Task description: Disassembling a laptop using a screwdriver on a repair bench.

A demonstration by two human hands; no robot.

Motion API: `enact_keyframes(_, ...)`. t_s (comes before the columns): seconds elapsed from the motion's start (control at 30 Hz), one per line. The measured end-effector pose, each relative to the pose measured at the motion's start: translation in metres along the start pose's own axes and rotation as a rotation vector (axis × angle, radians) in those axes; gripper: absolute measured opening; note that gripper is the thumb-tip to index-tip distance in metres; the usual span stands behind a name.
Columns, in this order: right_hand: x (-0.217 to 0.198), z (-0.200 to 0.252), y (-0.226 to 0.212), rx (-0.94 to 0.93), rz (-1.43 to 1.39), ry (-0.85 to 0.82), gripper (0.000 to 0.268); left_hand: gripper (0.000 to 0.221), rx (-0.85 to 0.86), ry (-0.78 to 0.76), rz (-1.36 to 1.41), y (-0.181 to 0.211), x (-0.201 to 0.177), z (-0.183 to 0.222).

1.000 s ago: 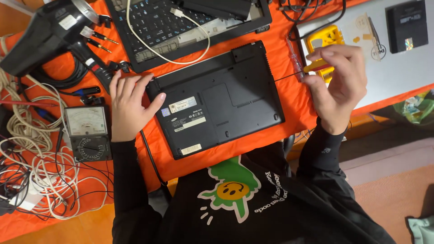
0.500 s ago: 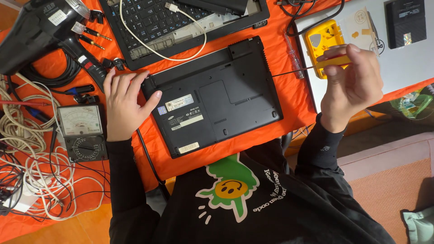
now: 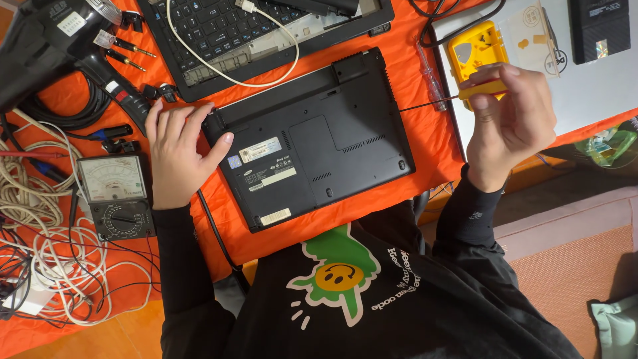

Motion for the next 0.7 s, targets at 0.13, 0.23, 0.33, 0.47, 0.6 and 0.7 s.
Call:
enact_keyframes(0.13,-0.006,0.005,0.005,0.004,-0.014,0.024,0.039,0.047,0.001,-0.002,0.002,0.0,0.0,0.001)
enact_keyframes(0.23,-0.009,0.006,0.01,0.007,-0.057,0.053,0.034,0.047,0.005,-0.005,0.002,0.0,0.0,0.0)
enact_keyframes(0.33,-0.011,0.005,0.009,-0.015,-0.057,0.081,0.033,0.046,0.007,-0.007,0.0,0.0,0.0,0.001)
enact_keyframes(0.47,-0.021,0.007,0.015,-0.007,-0.088,0.143,0.033,0.047,0.009,-0.008,0.001,0.0,-0.001,0.001)
enact_keyframes(0.6,-0.041,0.005,0.028,-0.042,-0.05,0.265,0.039,0.047,0.012,-0.015,-0.005,0.0,0.0,0.001)
enact_keyframes(0.7,-0.047,-0.019,0.008,-0.203,0.102,0.232,0.034,0.046,0.008,-0.014,-0.012,-0.001,0.001,0.003)
Point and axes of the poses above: each hand's wrist, its own z-axis away from the middle knuckle, its own x-axis out of the palm, y = z × x, the point moved 7 cm from there along -z, towards the middle knuckle
